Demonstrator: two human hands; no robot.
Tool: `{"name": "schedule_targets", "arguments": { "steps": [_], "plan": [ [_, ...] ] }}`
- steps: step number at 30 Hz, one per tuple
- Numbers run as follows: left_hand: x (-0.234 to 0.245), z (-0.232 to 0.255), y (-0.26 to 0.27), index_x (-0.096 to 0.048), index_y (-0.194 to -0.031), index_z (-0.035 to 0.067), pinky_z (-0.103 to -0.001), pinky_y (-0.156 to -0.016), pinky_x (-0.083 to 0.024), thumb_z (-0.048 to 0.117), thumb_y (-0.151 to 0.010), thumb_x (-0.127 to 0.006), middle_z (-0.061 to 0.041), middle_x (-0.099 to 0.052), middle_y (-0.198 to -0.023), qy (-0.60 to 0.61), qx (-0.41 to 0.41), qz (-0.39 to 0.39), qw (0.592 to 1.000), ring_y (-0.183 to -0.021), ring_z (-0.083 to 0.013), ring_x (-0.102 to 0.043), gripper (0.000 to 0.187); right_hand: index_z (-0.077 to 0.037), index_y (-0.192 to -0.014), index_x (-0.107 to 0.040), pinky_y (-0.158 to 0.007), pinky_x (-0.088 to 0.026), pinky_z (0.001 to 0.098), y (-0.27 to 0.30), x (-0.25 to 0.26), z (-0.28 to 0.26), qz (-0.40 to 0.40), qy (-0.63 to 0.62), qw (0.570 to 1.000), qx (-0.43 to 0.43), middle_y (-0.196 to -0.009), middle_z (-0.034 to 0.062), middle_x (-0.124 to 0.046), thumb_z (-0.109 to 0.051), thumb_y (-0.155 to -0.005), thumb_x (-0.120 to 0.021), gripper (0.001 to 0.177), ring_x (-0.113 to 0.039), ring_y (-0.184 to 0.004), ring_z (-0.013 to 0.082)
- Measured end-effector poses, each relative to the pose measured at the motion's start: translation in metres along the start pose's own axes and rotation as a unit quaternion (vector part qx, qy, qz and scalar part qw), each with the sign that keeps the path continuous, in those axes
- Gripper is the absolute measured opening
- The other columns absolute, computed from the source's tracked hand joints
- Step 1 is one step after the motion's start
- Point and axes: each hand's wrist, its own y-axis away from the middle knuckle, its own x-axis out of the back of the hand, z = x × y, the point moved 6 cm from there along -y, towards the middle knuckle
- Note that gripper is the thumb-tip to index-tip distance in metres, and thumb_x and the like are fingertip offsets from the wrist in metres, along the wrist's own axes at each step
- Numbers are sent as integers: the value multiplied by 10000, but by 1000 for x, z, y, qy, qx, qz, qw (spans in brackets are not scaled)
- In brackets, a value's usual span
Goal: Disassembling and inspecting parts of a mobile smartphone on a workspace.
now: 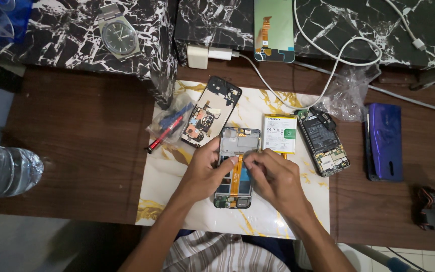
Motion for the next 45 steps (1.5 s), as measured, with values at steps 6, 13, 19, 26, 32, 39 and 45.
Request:
{"name": "schedule_targets", "arguments": {
  "steps": [6, 13, 19, 26, 32, 39, 45],
  "plan": [
    [-1, 2, 1, -594, -1242, -16, -251, -736, -576, 5, -960, -607, -63, -741, -1033, 12, 31, 10, 999, -874, -72, -690, 283, 10, -1042, -696, -535, -472, 262, 0, -1, 1, -15, -5, 1000, -1, -854, 58, -668, 4, -921, -652, 130, -591, -607, 95],
    [9, -5, 0, -619, -1216, -20, -277, -824, -575, -3, -924, -648, -74, -748, -1077, -13, -18, 50, 998, -952, -97, -701, 294, -13, -1008, -708, -771, -546, 246, 8, 16, 11, 105, -25, 994, 34, -918, 44, -743, 4, -949, -643, 90, -696, -833, 87],
    [1, 9, 0, -592, -1221, -3, -279, -874, -571, -22, -864, -716, -69, -737, -1089, -1, -19, 41, 999, -995, -101, -698, 379, 16, -999, -719, -606, -467, 234, 11, 34, 36, 213, -36, 972, -88, -856, 41, -719, -11, -938, -672, 82, -619, -719, 60],
    [5, -2, 0, -596, -1233, -20, -281, -870, -567, -10, -894, -721, -61, -729, -1096, 5, -39, 51, 998, -987, -93, -677, 362, -25, -992, -752, -507, -482, 232, -4, 7, -25, 84, 35, 994, 66, -803, 52, -713, -1, -870, -723, 127, -626, -586, 85],
    [2, 6, 1, -553, -1288, 7, -257, -655, -624, 16, -892, -680, -45, -708, -1086, -1, 9, 71, 997, -905, -70, -683, 416, -10, -1072, -754, -497, -493, 274, -2, 1, -24, 105, 86, 988, 77, -740, 65, -666, 22, -866, -743, 209, -632, -548, 131],
    [0, 8, 2, -546, -1294, 13, -232, -529, -591, 35, -914, -660, -36, -709, -1042, -16, 25, 66, 997, -806, -58, -674, 398, -1, -1042, -747, -494, -485, 295, -1, 3, -25, 118, 84, 987, 73, -751, 77, -665, 8, -886, -728, 157, -627, -549, 152],
    [-2, 10, 0, -544, -1290, 4, -248, -532, -570, 40, -913, -669, -57, -709, -1009, -37, 17, 75, 996, -788, -77, -671, 399, 4, -952, -737, -500, -482, 307, -1, 2, -23, 109, 79, 989, 52, -743, 82, -667, -21, -874, -744, 82, -634, -549, 170]
  ]
}}
